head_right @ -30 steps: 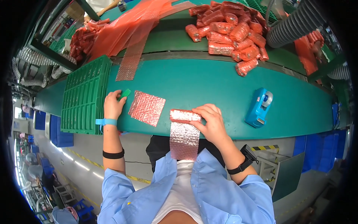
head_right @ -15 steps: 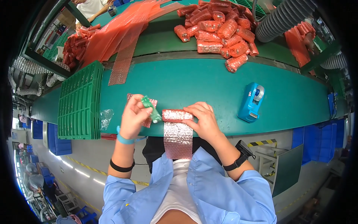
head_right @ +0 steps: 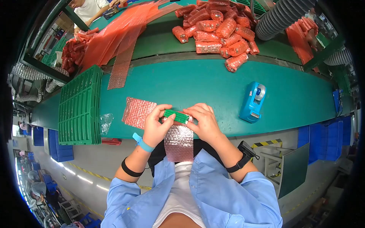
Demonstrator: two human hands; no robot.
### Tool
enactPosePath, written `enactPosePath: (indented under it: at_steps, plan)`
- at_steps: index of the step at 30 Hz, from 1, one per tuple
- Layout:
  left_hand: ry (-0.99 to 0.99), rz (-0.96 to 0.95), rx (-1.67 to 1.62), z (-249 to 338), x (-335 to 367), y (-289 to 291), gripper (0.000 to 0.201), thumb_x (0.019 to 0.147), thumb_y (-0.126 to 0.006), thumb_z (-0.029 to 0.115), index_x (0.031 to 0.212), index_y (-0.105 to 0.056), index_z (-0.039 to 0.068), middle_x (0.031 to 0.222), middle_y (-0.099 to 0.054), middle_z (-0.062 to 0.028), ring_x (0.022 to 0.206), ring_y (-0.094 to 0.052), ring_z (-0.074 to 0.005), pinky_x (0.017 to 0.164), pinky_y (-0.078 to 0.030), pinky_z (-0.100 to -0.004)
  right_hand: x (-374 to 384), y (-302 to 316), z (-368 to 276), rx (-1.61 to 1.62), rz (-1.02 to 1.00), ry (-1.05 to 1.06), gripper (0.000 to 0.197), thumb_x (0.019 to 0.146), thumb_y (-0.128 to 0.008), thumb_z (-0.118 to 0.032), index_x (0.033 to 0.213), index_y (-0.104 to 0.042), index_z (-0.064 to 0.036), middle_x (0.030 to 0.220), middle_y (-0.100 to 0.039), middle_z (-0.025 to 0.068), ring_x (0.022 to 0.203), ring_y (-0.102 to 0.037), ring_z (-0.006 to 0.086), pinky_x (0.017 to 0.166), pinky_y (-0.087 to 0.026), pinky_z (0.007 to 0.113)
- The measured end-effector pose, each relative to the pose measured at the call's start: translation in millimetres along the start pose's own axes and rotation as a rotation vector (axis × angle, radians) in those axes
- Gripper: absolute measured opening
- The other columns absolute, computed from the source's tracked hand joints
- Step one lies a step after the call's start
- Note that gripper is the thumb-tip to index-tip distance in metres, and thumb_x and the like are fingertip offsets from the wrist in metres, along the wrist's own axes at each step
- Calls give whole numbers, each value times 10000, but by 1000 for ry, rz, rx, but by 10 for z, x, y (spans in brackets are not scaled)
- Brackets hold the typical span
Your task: The person wraps circuit boards by hand, picking up a board from a green tray, placing it onto a bubble wrap sheet, and folding the sheet over the board. They then secure the wrapped circuit board with tape from a dispenser and place the finished package onto a pile.
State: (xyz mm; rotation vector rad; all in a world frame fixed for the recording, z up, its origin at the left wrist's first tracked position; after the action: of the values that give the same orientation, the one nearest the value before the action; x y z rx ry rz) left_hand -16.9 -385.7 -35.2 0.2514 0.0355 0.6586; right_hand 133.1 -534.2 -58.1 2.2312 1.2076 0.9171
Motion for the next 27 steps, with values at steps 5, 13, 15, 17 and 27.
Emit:
enactPosePath:
  at_steps: [5, 13, 15, 17, 27]
  plan:
    - [-24, 72, 7, -315, 1, -10, 278, 954, -764, -17, 1201, -637, -16, 1203, -712, -120, 1037, -692, -115, 837, -541, -265, 50, 16, -80, 13, -14, -17, 453, 816, -888, -298, 1202, -793, -81, 1184, -769, 51, 1188, -659, 283, 1043, -469, 454]
    - [-287, -81, 247, -4, 154, 10, 169, 935, -780, 41, 1086, -739, -20, 1118, -738, -144, 976, -737, -250, 860, -584, -354, 50, 17, -91, 42, 28, -58, 484, 805, -901, -295, 1223, -784, -82, 1148, -772, 61, 1159, -670, 293, 1028, -481, 463]
    - [-287, -119, 252, 34, 194, 45, 162, 934, -779, 50, 1079, -756, -21, 1107, -741, -146, 967, -739, -275, 865, -588, -367, 65, 14, -76, 145, 36, -191, 499, 805, -903, -292, 1242, -778, -87, 1139, -772, 65, 1153, -674, 297, 1026, -485, 467]
    - [-277, -212, 263, 80, 214, 64, 210, 945, -771, 60, 1142, -770, -11, 1108, -750, -140, 973, -741, -286, 858, -593, -376, 58, 23, -87, 103, 28, -135, 505, 807, -903, -291, 1253, -776, -89, 1141, -772, 67, 1154, -673, 298, 1029, -486, 467]
    - [-111, -283, 250, 145, 173, 130, 253, 955, -778, 111, 1189, -792, 17, 1144, -784, -142, 1006, -760, -271, 816, -604, -367, 42, 23, -128, -6, 13, 2, 543, 774, -924, -249, 1266, -781, -70, 1169, -768, 111, 1173, -674, 309, 1023, -502, 450]
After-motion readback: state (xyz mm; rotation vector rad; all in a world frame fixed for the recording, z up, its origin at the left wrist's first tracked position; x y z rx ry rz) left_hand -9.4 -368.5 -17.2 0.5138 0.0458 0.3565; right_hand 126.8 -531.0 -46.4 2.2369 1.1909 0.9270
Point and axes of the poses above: each hand's wrist, its own x-axis towards the middle knuckle, its own y-axis out of the back of the hand, z = x × y, the point moved 4 cm from there along x, towards the middle knuckle
